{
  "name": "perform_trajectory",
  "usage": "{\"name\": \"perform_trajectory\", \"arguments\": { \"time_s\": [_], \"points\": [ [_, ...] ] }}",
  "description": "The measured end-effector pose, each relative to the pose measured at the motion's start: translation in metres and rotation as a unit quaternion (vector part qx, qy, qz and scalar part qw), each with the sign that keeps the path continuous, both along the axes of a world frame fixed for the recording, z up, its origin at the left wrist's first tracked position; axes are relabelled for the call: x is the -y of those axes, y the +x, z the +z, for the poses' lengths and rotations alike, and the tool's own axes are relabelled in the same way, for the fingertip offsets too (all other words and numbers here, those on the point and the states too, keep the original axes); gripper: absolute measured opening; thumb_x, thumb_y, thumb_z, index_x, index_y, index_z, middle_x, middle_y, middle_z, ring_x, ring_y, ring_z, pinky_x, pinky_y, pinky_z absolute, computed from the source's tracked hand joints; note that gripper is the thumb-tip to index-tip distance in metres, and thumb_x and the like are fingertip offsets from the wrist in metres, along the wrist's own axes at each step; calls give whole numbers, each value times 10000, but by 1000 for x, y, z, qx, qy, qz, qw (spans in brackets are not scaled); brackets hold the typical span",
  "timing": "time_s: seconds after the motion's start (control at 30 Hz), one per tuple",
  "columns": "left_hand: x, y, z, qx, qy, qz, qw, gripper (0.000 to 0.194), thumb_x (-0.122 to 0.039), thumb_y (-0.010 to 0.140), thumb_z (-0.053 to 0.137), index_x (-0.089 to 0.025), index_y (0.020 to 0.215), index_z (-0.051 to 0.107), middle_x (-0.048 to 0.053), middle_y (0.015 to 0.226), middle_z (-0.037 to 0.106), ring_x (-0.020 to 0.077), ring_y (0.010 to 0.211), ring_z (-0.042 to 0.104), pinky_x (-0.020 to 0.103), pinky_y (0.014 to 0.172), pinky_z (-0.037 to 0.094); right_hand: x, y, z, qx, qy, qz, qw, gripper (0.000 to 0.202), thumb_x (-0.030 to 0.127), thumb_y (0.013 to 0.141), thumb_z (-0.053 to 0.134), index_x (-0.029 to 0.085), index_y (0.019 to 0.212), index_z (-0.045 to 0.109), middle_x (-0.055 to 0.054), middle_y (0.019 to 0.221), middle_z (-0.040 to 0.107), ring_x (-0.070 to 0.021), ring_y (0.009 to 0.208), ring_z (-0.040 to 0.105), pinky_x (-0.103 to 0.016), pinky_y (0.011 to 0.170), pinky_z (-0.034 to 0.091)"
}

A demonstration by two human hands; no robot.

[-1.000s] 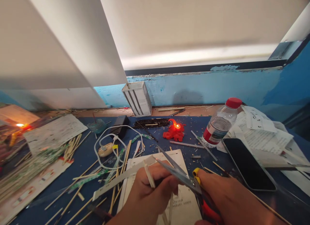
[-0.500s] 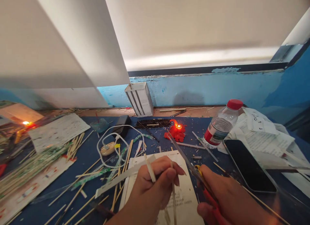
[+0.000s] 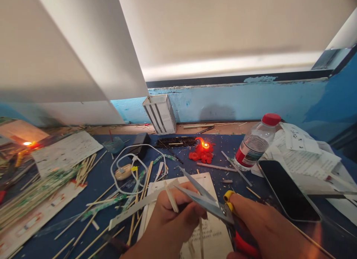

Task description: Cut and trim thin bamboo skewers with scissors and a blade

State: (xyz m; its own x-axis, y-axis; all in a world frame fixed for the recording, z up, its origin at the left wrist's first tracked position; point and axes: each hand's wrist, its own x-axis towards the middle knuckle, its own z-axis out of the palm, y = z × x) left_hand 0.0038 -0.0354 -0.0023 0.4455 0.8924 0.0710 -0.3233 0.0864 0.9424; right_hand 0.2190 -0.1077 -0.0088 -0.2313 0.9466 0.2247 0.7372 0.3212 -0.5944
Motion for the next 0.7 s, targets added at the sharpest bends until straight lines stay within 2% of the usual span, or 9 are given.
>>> {"name": "perform_trajectory", "arguments": {
  "time_s": [0.1,0.17,0.3,0.43,0.53,0.63,0.7],
  "points": [
    [-1,0,2,-12,19,4,1000,342,-500,851,819,-197,692,802,47,664,620,155,639,551,250,543,400,-9,6,0,-1,-32,42,999,539,807,812,639,281,930,623,-46,753,721,-269,602,672,-358,540,545],
    [-1,-1,0,-5,25,-1,1000,347,-507,854,815,-198,696,801,41,643,607,152,629,549,247,537,393,-10,7,0,-2,-34,49,998,564,828,814,606,273,913,626,-53,758,725,-270,605,675,-359,543,547],
    [0,-1,-5,12,15,-11,1000,332,-483,860,815,-195,695,801,26,639,582,124,580,500,239,517,360,-6,4,-1,2,-28,11,1000,480,747,886,569,276,956,629,-73,813,741,-296,669,701,-394,606,579],
    [2,-1,-8,17,1,-21,1000,315,-466,880,798,-191,726,811,31,693,589,114,582,488,244,529,354,-8,5,-2,5,-44,45,998,441,721,824,672,294,926,624,-51,748,734,-269,584,684,-344,493,534],
    [2,-1,-6,5,2,-16,1000,330,-482,882,794,-194,722,812,38,710,600,131,624,515,251,554,380,-9,6,6,24,-75,53,996,363,622,876,672,270,908,589,-48,761,728,-248,608,691,-310,497,516],
    [1,-1,-1,-19,28,-29,999,345,-516,898,767,-197,792,844,42,691,602,142,643,517,251,559,391,-5,4,12,40,-95,67,992,285,475,960,628,257,814,517,-3,691,671,-175,534,622,-259,443,412],
    [1,-1,1,-20,35,-38,998,354,-528,911,748,-199,846,859,42,686,599,143,642,513,251,554,378,-3,4,9,28,-93,70,993,323,463,977,616,258,769,477,30,623,613,-142,478,559,-249,420,347]
  ]
}}
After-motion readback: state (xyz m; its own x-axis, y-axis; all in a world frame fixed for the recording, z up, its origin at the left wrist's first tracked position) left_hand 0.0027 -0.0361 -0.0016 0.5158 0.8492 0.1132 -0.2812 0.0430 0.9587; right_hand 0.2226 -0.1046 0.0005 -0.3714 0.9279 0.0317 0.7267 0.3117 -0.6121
